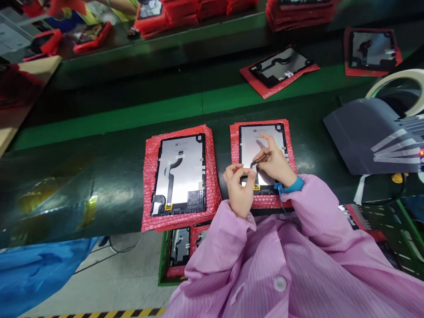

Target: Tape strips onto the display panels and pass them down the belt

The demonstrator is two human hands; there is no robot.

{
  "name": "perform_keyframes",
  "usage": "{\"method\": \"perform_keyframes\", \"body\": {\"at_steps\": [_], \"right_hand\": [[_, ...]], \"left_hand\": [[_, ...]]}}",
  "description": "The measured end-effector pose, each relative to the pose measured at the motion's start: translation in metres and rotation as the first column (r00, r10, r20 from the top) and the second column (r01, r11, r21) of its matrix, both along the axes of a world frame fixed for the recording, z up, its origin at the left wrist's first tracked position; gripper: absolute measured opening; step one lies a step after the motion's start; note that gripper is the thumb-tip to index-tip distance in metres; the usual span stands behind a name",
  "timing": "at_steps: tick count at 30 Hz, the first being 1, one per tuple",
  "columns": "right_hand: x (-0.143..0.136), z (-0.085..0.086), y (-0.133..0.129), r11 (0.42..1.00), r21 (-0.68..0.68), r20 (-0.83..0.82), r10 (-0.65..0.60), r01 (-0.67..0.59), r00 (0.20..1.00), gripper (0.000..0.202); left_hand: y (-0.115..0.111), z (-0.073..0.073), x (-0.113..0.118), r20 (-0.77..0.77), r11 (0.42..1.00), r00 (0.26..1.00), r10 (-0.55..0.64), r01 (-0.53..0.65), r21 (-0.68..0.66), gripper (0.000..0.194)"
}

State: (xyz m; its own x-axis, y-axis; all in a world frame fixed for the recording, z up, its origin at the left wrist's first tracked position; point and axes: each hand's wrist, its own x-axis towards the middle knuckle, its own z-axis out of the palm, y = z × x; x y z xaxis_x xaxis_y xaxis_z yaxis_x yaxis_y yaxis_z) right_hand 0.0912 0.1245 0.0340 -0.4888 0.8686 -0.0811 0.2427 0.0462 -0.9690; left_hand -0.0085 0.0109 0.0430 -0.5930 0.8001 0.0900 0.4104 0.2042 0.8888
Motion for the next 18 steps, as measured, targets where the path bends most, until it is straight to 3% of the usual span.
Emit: {"method": "perform_keyframes", "body": {"at_steps": [5,10,13,15,17,18], "right_hand": [[0.002,0.003,-0.002,1.0,0.004,0.009,0.018,-0.018,1.0,0.088],[0.0,-0.002,0.002,1.0,0.022,0.043,0.003,-0.004,0.999,0.081],[0.003,-0.005,0.002,0.999,0.032,0.044,-0.012,0.011,0.999,0.08],[0.01,0.0,-0.002,0.977,0.163,0.053,-0.145,0.134,0.988,0.076],[0.017,0.01,-0.01,0.891,0.35,0.049,-0.327,0.29,0.944,0.063],[0.021,0.017,-0.014,0.853,0.42,0.051,-0.364,0.311,0.93,0.055]], "left_hand": [[-0.008,0.0,0.0,0.053,0.999,0.998,-0.02,0.018,0.039,0.01],[-0.023,0.012,0.001,0.1,0.996,0.992,-0.072,0.066,0.066,0.019],[-0.024,0.013,-0.001,0.053,0.998,0.999,-0.008,0.004,0.07,0.02],[-0.02,0.007,-0.003,0.024,0.997,0.999,0.049,-0.05,0.064,0.019],[-0.014,0.001,-0.004,0.004,0.996,0.997,0.075,-0.075,0.056,0.018],[-0.011,-0.001,-0.004,-0.004,0.996,0.997,0.078,-0.078,0.054,0.018]]}}
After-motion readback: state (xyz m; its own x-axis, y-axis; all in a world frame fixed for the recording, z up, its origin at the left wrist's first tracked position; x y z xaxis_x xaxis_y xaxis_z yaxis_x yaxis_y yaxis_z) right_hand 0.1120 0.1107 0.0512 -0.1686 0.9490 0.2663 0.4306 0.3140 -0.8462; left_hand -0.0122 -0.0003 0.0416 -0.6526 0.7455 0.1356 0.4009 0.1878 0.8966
